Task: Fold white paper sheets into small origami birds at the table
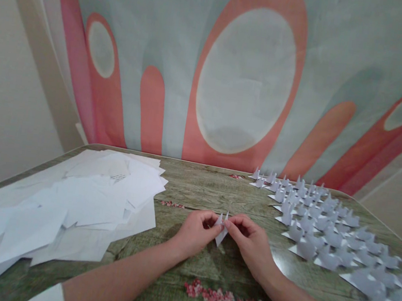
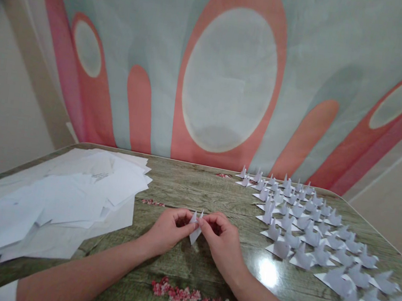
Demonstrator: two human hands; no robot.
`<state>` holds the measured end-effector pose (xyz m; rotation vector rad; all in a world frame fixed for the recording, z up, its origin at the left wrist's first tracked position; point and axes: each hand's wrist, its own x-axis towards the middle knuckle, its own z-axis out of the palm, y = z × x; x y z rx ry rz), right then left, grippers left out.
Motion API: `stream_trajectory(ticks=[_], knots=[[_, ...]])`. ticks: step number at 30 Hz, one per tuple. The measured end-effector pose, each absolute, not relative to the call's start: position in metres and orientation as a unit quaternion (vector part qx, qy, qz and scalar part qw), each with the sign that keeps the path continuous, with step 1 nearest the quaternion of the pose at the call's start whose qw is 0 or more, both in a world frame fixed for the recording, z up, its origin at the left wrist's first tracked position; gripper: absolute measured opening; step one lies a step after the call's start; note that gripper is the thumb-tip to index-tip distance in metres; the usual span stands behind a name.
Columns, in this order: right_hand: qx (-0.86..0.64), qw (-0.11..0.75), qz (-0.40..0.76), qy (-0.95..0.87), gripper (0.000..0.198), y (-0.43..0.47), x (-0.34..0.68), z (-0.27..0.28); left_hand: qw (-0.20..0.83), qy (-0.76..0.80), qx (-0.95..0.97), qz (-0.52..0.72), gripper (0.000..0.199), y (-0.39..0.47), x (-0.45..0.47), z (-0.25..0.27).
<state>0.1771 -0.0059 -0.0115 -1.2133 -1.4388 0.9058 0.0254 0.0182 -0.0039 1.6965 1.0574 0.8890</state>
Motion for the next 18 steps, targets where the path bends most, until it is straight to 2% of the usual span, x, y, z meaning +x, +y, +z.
stream_trajectory(ticks=[18], knots=[[-0.465, 0.540, 0.487, -0.505, 0.029, -0.0052, 0.1735, -0.0126, 0.484, 0.409, 0.682, 0.366, 0.026, 0.0164, 0.0245, -0.0031]])
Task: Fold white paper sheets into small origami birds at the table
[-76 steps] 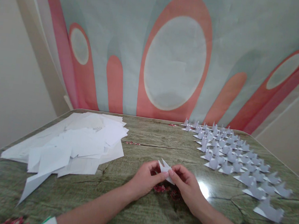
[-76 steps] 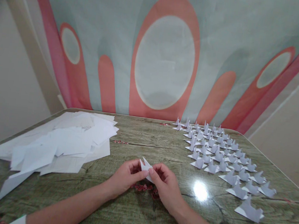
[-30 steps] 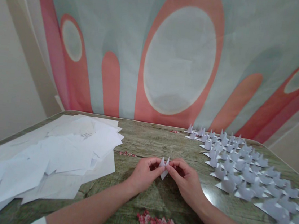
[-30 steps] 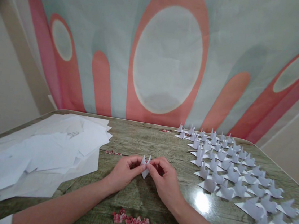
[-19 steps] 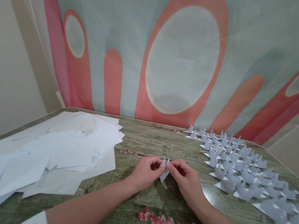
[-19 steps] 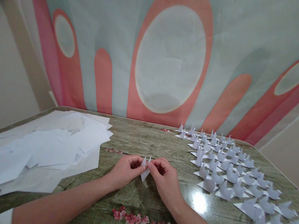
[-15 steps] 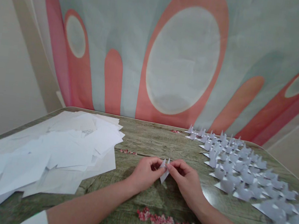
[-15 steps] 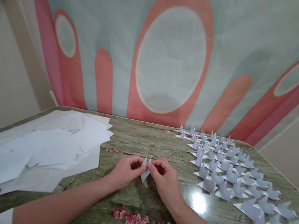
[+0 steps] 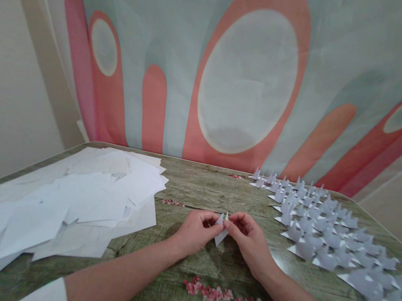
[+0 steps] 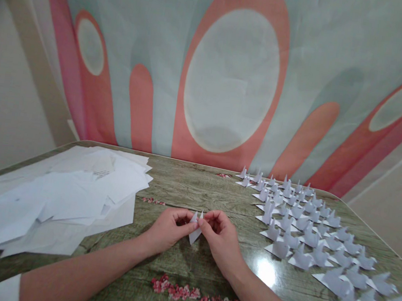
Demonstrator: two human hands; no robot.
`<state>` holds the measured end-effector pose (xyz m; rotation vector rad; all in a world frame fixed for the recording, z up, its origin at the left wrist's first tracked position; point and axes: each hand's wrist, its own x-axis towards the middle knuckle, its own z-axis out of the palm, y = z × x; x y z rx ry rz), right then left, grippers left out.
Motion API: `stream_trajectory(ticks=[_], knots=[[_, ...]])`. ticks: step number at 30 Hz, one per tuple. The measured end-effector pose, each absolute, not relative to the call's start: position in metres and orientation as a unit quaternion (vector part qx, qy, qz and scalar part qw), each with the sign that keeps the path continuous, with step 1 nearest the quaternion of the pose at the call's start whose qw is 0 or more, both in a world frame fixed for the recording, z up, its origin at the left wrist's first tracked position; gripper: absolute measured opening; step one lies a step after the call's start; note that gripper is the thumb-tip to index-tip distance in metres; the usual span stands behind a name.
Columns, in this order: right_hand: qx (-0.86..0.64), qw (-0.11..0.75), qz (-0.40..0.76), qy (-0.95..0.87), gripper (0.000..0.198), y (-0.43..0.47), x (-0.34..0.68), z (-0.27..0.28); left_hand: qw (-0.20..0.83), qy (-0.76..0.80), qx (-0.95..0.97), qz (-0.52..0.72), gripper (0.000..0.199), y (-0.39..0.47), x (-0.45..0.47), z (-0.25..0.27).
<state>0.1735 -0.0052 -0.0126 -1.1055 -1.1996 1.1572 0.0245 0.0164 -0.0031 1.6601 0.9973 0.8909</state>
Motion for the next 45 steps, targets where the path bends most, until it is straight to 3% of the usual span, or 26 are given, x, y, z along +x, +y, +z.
stream_trajectory(ticks=[10, 45], knots=[[-0.477, 0.501, 0.437, -0.575, 0.027, -0.0065, 0.1759, -0.0109, 0.475, 0.426, 0.678, 0.364, 0.023, 0.0131, 0.0266, 0.0037], [-0.474, 0.511, 0.431, -0.574, 0.028, -0.0072, 0.1784, -0.0085, 0.483, 0.434, 0.670, 0.360, 0.027, 0.0114, 0.0288, -0.0016]])
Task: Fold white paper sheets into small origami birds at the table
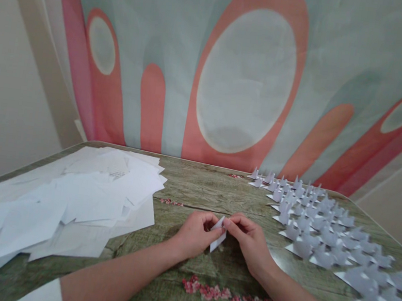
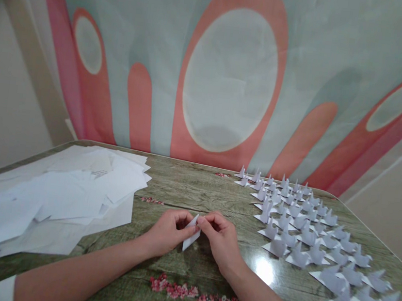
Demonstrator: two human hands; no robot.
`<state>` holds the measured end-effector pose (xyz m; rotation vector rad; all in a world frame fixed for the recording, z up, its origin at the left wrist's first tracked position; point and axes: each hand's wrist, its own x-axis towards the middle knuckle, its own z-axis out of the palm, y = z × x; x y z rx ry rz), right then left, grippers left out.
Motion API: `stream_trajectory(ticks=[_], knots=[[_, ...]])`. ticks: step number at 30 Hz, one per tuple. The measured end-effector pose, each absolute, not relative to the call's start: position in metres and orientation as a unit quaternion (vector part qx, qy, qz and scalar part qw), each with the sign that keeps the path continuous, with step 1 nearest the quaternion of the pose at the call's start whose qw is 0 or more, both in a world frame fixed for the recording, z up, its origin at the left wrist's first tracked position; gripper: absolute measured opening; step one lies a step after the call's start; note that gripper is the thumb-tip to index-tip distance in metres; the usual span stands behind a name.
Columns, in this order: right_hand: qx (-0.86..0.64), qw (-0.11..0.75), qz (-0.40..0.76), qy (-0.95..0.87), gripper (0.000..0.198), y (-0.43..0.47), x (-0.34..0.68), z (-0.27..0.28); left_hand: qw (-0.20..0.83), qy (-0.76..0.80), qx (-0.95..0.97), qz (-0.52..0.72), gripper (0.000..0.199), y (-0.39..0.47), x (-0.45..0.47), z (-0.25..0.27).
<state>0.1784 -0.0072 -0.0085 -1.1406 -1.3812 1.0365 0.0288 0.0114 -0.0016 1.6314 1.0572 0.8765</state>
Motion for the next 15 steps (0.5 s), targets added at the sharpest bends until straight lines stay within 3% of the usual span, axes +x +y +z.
stream_trajectory(ticks=[15], knots=[[-0.477, 0.491, 0.418, -0.598, 0.025, -0.0062, 0.1775, -0.0103, 0.510, 0.431, 0.652, 0.359, 0.025, 0.0124, 0.0278, 0.0006]])
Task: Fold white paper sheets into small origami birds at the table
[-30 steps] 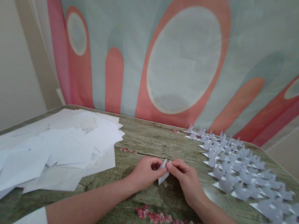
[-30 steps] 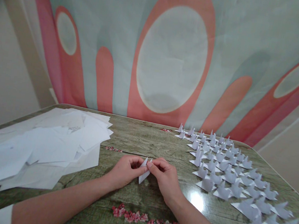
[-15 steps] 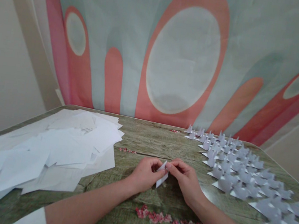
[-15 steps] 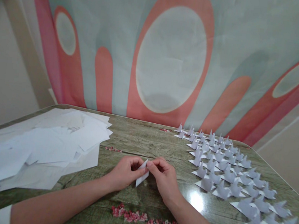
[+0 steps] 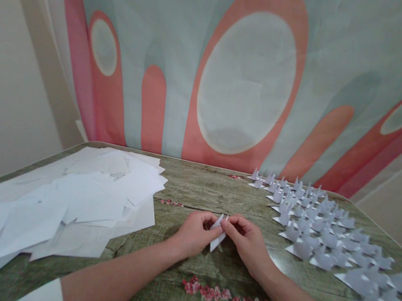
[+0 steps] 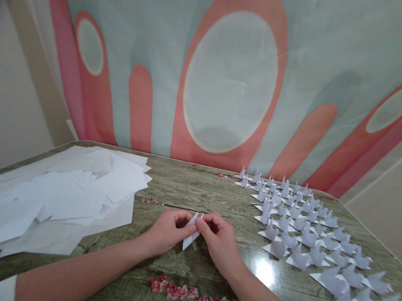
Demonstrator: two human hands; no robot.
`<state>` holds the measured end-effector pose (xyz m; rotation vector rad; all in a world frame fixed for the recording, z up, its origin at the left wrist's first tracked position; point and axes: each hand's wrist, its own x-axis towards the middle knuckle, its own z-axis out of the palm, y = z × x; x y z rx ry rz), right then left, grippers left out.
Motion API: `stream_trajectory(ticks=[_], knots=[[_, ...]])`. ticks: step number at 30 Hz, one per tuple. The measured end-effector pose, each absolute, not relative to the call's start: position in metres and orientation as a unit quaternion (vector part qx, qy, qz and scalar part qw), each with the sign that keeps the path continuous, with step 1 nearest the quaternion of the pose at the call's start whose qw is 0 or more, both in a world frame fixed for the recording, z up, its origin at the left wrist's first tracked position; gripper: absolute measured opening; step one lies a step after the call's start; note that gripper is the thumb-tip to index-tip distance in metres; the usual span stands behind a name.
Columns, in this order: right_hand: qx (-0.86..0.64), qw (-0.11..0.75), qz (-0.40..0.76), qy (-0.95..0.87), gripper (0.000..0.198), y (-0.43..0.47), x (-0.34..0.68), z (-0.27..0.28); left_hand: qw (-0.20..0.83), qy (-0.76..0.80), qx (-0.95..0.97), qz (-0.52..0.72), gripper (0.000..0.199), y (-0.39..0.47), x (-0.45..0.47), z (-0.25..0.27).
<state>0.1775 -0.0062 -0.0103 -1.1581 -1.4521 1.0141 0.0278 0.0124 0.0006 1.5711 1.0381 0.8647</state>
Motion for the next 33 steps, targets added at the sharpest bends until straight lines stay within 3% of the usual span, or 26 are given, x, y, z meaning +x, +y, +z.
stream_trajectory(ticks=[5, 14, 24, 33], knots=[[-0.495, 0.488, 0.376, -0.613, 0.028, -0.005, 0.179, -0.012, 0.503, 0.431, 0.663, 0.349, 0.020, 0.012, 0.027, 0.003], [-0.474, 0.477, 0.453, -0.585, 0.028, -0.005, 0.178, -0.010, 0.530, 0.424, 0.638, 0.363, 0.013, 0.013, 0.028, -0.001], [-0.479, 0.454, 0.390, -0.643, 0.023, -0.007, 0.178, -0.010, 0.581, 0.405, 0.563, 0.425, 0.036, 0.017, 0.025, -0.008], [-0.489, 0.455, 0.421, -0.614, 0.026, -0.004, 0.179, -0.015, 0.592, 0.374, 0.550, 0.454, 0.027, 0.017, 0.024, -0.009]])
